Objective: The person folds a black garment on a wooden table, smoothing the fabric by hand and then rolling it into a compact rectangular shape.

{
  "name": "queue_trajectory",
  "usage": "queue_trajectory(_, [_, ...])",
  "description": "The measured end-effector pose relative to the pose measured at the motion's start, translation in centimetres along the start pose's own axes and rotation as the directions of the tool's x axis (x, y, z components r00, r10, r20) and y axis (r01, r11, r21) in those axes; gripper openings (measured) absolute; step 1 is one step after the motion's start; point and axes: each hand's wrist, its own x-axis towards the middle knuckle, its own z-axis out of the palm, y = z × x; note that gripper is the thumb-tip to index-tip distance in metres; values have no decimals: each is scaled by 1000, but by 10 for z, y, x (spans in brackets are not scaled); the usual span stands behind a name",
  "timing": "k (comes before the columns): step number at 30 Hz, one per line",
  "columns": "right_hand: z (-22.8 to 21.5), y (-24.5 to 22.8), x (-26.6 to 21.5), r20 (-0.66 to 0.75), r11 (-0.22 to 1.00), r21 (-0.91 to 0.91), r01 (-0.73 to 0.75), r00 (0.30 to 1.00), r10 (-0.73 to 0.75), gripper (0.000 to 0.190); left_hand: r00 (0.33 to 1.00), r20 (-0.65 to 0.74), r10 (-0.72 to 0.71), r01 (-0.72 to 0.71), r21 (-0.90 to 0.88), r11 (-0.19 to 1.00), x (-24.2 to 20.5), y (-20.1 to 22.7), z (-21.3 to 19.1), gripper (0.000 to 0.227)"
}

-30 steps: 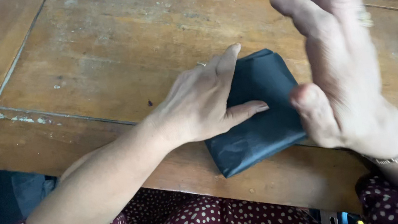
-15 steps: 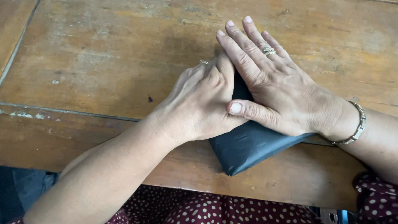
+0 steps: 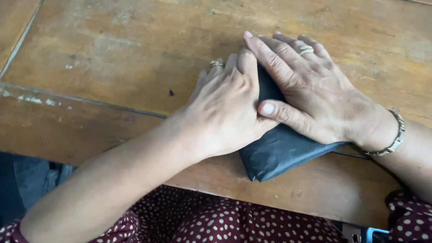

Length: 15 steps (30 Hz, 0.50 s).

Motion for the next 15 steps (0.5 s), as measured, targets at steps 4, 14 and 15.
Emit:
queue_trajectory(4, [-7, -2, 3, -1, 999, 19, 31, 1000, -31, 82, 989, 134, -69, 59, 82, 995, -30, 21, -45, 100])
queue_trajectory(14, [-13, -3, 1, 144, 993, -100, -67, 986, 81, 76, 984, -140, 110, -79, 208, 975, -101, 49, 2, 96])
queue_trajectory(15, [-14, -2, 2, 138, 989, -109, -99, 984, 113, 72, 980, -172, 103, -61, 237, 970, -103, 49, 5, 95])
